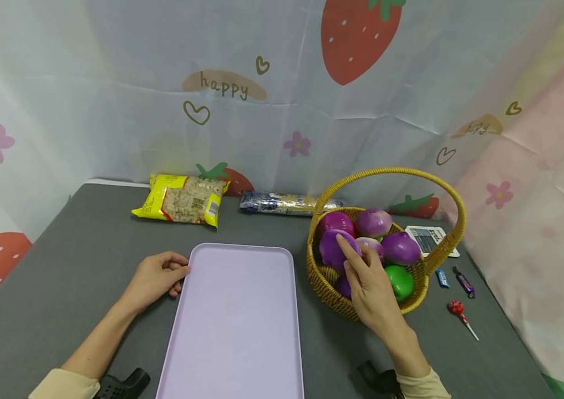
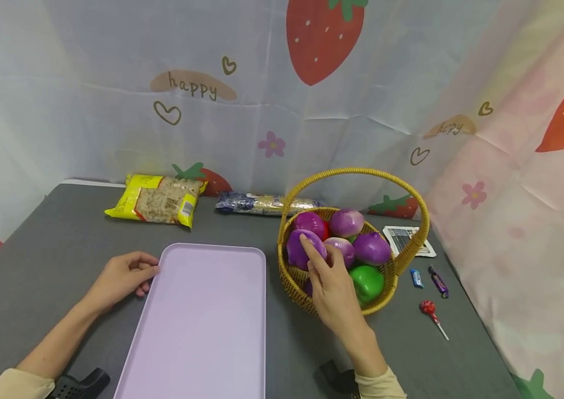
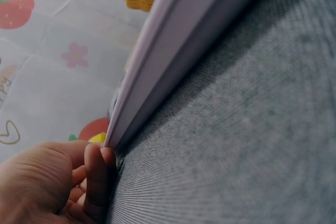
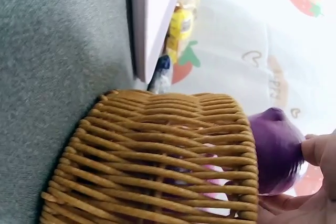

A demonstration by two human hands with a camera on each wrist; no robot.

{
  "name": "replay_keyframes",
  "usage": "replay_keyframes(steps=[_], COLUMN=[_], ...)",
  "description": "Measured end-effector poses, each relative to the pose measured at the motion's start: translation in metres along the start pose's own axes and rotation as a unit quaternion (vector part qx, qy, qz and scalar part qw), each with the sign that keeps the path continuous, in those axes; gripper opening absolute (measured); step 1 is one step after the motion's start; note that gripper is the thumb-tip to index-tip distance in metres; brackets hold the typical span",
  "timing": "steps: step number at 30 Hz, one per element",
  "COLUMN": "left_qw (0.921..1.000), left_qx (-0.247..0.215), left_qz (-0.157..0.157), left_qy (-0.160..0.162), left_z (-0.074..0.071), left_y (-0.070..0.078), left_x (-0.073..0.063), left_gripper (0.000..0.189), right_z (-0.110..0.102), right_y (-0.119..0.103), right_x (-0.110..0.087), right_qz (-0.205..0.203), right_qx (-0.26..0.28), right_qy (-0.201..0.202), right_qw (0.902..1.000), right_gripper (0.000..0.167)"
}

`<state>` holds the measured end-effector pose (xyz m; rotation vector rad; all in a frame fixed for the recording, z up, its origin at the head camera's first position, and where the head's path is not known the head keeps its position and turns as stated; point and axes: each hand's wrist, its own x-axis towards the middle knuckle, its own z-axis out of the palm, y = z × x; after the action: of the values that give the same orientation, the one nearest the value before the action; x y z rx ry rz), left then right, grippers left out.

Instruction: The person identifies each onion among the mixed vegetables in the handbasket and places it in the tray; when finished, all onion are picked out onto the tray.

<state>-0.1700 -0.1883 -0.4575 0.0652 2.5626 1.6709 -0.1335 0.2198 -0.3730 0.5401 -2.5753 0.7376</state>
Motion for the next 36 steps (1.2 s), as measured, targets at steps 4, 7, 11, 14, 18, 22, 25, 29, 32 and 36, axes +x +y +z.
replay_keyframes(steps=[4,7,11,14,18,22,25,29,32,36], left_qw=[1.0000,1.0000,1.0000,1.0000,1.0000,1.0000,1.0000,1.0000,1.0000,0.9999], left_qx=[-0.001,-0.002,-0.004,-0.005,-0.006,-0.005,-0.002,0.000,-0.001,-0.002], left_qz=[0.002,0.003,0.006,0.006,0.007,0.008,0.007,0.006,0.009,0.014], left_qy=[-0.001,0.000,-0.001,-0.002,-0.002,0.001,0.003,0.004,0.003,0.003], left_z=[0.000,0.000,0.001,0.003,0.005,0.005,0.004,0.002,0.002,0.003], left_y=[0.000,0.000,0.000,0.000,-0.001,-0.002,-0.002,-0.001,-0.001,0.000], left_x=[-0.001,-0.001,0.000,0.001,0.003,0.003,0.002,0.001,0.000,0.000], left_gripper=[0.026,0.026,0.026,0.026,0.026,0.026,0.026,0.027,0.026,0.026], right_z=[-0.003,-0.006,-0.011,-0.012,-0.006,0.008,0.020,0.037,0.050,0.064], right_y=[-0.004,-0.010,-0.021,-0.033,-0.051,-0.066,-0.078,-0.095,-0.106,-0.119], right_x=[-0.001,-0.003,-0.005,-0.007,-0.011,-0.014,-0.015,-0.017,-0.019,-0.021], right_qz=[-0.010,-0.019,-0.037,-0.051,-0.070,-0.120,-0.160,-0.190,-0.214,-0.268], right_qx=[0.019,0.041,0.071,0.088,0.088,0.072,0.064,0.059,0.042,-0.013], right_qy=[0.007,0.022,0.037,0.029,-0.003,-0.033,-0.059,-0.114,-0.156,-0.173], right_qw=[0.9997,0.9987,0.9961,0.9945,0.9936,0.9897,0.9832,0.9733,0.9634,0.9477], right_gripper=[0.050,0.052,0.068,0.083,0.092,0.087,0.085,0.083,0.082,0.079])
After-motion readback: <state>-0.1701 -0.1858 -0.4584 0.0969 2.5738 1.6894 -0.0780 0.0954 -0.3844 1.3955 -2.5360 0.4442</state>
